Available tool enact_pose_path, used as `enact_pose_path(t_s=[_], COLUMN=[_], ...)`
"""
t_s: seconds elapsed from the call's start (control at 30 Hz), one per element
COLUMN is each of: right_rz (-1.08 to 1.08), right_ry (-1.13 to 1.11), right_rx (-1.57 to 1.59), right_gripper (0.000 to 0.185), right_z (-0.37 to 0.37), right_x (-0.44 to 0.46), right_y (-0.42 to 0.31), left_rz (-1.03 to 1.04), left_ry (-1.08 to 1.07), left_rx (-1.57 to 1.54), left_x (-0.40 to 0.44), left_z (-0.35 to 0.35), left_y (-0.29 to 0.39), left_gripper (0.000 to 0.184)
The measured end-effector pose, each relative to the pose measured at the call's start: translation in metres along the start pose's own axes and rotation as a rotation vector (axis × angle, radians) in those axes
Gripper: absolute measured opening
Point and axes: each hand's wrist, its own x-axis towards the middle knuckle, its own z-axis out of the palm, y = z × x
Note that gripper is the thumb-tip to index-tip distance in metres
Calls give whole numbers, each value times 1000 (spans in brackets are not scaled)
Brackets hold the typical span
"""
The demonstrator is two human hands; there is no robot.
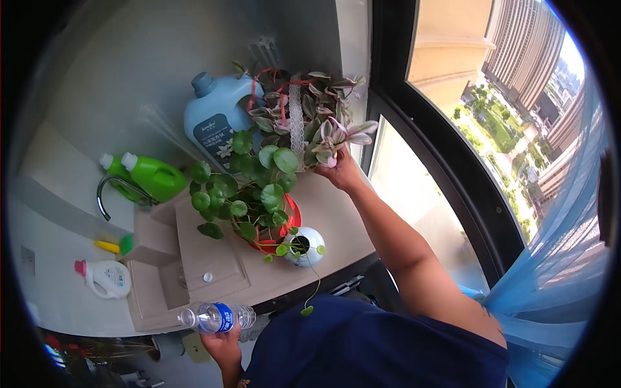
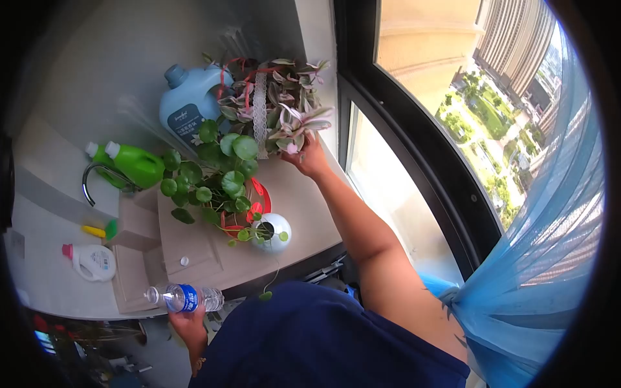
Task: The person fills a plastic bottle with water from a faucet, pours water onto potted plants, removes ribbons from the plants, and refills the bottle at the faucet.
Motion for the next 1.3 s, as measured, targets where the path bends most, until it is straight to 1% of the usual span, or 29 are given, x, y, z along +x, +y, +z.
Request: enact_pose_path(t_s=[0.03,0.1,0.13,0.17,0.23,0.27,0.3,0.33,0.37,0.43,0.47,0.5,0.57,0.6,0.63,0.7,0.73,0.77,0.9,0.93,0.97,1.0,1.1,1.13,1.3], right_rz=[-17,-248,-311,-329,-320,-336,-308,-280,-291,-260,-402,-409,-300,-84,-89,-398,-425,-428,495,345,37,-12,64,71,53], right_ry=[-11,35,60,71,71,64,88,113,109,-22,59,56,26,-49,-49,67,47,47,207,-29,120,132,-45,-89,-298], right_rx=[3,-303,-312,-513,-500,-497,-486,-474,-471,-512,-524,-521,-614,-419,-420,-697,-652,-657,1200,943,296,29,-185,-237,-516], right_gripper=[69,63,65,70,73,73,67,62,62,53,54,54,55,54,54,50,38,38,22,26,32,33,34,34,37], right_z=[3,3,5,4,8,9,11,12,11,10,13,14,13,10,11,8,8,8,8,-1,3,-1,-21,-27,-55], right_x=[8,17,20,16,23,27,30,34,38,41,40,38,34,30,26,13,6,-2,-51,-58,-69,-81,-105,-111,-129], right_y=[9,41,55,36,68,87,104,112,107,105,108,112,111,104,100,127,133,132,112,196,177,171,166,167,174], left_rz=[11,-25,-24,-14,-75,-60,-54,-10,32,14,-9,-5,41,44,32,25,23,20,57,42,25,29,34,67,88], left_ry=[15,43,62,78,113,102,115,91,66,84,96,102,74,76,70,61,40,21,45,51,58,71,41,32,-12], left_rx=[-9,-35,-25,-34,-6,11,5,19,35,-10,-51,-54,-12,-16,-30,-48,-59,-69,-77,-71,-64,-86,-125,-107,-136], left_x=[-1,-4,-6,-7,-11,-11,-13,-14,-14,-15,-15,-14,-13,-13,-12,-8,-4,-1,13,18,22,25,36,39,51], left_z=[-1,-2,-4,-6,-9,-12,-14,-15,-13,-6,-4,-5,-8,-7,-5,-4,-6,-7,-4,-2,-1,1,4,5,9], left_y=[0,1,1,1,4,2,1,0,2,11,14,11,6,7,8,9,5,1,-10,-10,-11,-16,-20,-23,-27], left_gripper=[76,77,79,79,78,77,77,71,66,66,65,65,64,64,64,63,66,69,69,69,70,70,69,69,67])
